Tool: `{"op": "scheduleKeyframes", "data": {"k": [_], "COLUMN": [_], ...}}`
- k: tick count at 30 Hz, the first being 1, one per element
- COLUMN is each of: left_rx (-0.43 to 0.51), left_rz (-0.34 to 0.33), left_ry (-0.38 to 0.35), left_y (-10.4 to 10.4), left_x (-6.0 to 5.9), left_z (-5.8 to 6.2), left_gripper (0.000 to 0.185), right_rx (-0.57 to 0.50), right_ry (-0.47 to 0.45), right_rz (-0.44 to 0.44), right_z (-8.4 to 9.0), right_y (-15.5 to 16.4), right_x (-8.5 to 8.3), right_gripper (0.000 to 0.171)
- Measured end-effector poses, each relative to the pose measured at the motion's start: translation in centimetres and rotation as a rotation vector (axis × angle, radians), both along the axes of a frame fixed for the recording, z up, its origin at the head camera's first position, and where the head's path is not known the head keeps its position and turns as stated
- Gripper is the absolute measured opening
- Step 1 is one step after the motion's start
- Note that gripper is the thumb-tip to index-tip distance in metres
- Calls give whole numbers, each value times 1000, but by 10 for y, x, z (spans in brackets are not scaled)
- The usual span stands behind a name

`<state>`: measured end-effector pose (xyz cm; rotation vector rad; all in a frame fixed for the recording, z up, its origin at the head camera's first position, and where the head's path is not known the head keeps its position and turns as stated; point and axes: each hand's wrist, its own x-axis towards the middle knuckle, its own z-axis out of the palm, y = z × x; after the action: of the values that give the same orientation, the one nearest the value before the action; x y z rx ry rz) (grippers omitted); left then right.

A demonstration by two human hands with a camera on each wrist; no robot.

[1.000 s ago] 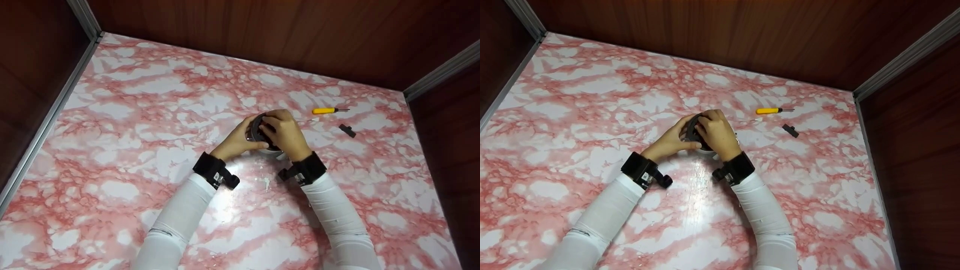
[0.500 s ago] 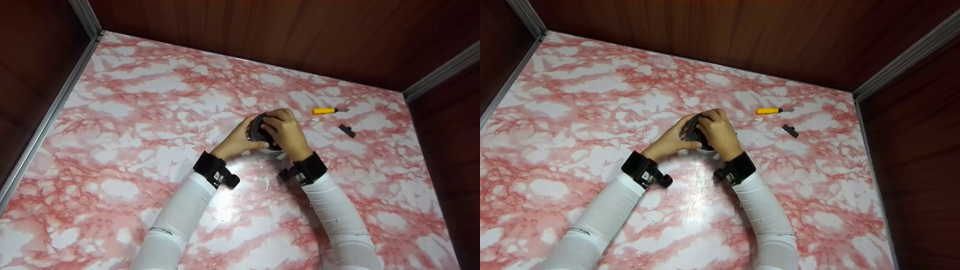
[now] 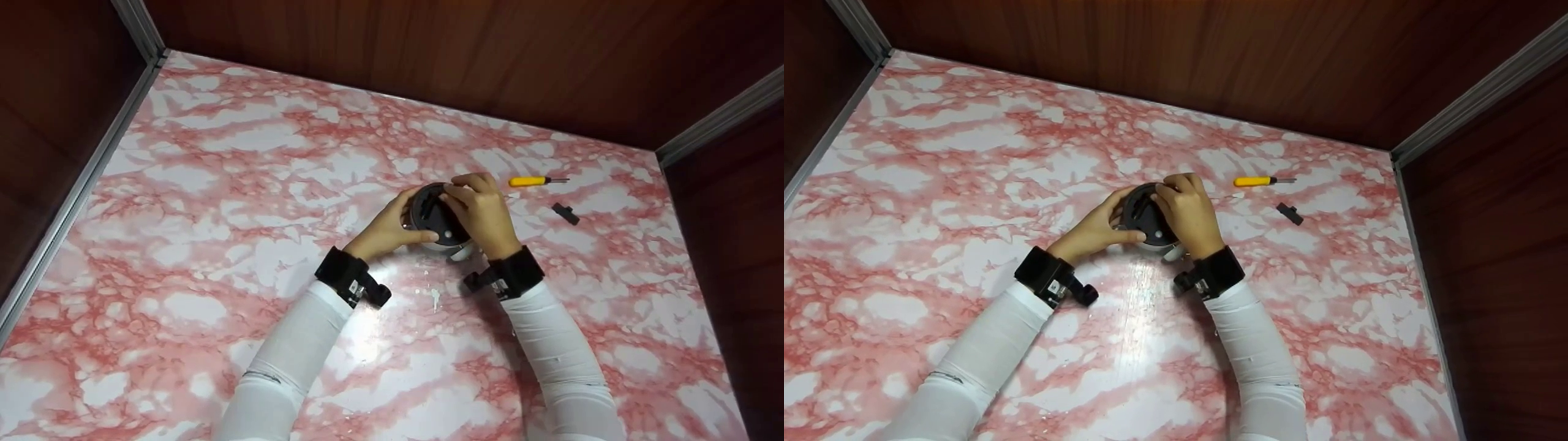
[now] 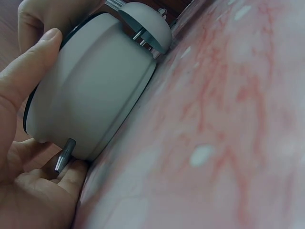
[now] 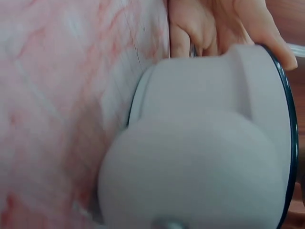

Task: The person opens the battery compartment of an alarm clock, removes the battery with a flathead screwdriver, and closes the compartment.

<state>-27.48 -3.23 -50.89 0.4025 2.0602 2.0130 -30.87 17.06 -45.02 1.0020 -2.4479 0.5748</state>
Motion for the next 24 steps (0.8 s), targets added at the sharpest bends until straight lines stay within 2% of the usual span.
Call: {"op": "scheduleKeyframes", "data": {"k": [12, 24], "left_rx": [5, 26], "left_rz": [16, 21], "left_ry": [6, -15], "left_y": [0, 0], "left_x": [1, 3], "left_z": [0, 1], "left_gripper": [97, 96], "right_rx": [-56, -83], "right_ry": [23, -3], "right_rz": [-74, -155], "right_z": [-3, -10], "right_y": [28, 62], "right_x": [-18, -32], "right_gripper": [16, 13]}}
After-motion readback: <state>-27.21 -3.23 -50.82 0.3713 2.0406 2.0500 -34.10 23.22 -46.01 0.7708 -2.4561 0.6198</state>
